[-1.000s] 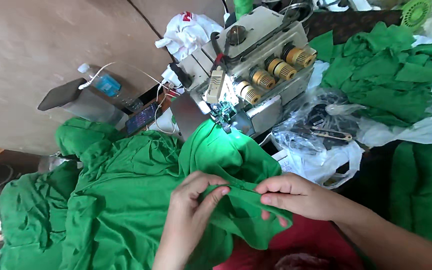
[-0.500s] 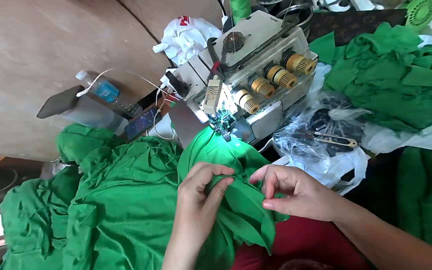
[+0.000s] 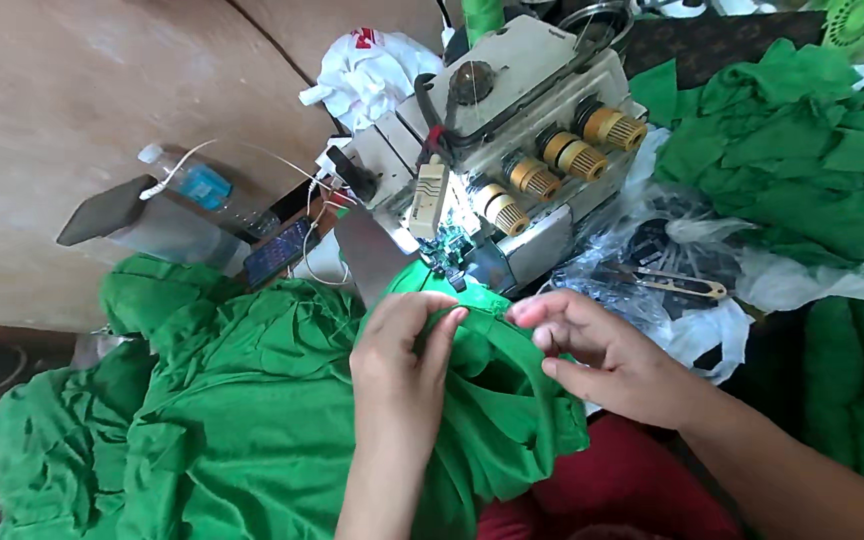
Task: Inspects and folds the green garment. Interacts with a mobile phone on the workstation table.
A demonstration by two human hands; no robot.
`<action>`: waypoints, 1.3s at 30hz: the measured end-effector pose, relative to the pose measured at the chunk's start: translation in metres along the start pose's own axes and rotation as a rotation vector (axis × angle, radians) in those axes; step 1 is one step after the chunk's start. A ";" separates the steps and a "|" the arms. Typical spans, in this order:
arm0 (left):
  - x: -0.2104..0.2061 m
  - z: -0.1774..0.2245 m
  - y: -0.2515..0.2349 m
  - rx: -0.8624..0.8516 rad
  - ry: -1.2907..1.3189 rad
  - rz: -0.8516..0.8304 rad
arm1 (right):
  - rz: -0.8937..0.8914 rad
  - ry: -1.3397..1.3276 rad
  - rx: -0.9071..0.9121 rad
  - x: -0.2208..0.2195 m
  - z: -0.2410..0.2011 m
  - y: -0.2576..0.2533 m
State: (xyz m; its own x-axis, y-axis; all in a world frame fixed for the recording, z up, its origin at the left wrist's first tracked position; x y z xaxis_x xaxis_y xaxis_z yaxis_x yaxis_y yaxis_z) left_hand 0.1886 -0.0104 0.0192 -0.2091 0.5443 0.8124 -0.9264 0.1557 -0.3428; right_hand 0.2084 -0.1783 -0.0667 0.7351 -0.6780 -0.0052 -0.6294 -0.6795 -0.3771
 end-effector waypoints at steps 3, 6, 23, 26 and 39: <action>0.001 -0.004 0.000 0.020 -0.002 -0.006 | 0.040 -0.029 -0.001 0.003 0.007 0.007; 0.002 -0.006 -0.006 0.040 -0.040 0.007 | 0.083 0.027 -0.031 0.010 0.012 0.004; -0.007 -0.019 -0.009 0.178 -0.249 -0.246 | 0.091 0.327 -0.034 0.007 0.015 -0.003; 0.002 0.000 -0.003 0.057 -0.389 -0.182 | 0.102 0.575 -0.070 0.001 0.008 -0.002; -0.006 0.071 0.083 -0.232 -0.046 -0.171 | -0.161 0.029 -0.025 -0.051 -0.017 -0.012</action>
State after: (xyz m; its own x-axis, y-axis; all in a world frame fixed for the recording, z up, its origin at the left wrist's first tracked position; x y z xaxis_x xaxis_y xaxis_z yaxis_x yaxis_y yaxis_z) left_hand 0.0904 -0.0587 0.0195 -0.0752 0.4567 0.8864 -0.8544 0.4288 -0.2934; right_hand 0.1737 -0.1406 -0.0461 0.8193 -0.5677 0.0805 -0.5107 -0.7863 -0.3478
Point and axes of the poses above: each hand's wrist, its own y-axis away from the middle knuckle, its own x-axis out of the back of the hand, z = x × y, the point moved 8 cm from there along -y, towards the middle knuckle, and after that the axes turned 12 degrees about -z, right-handed, at the moved point
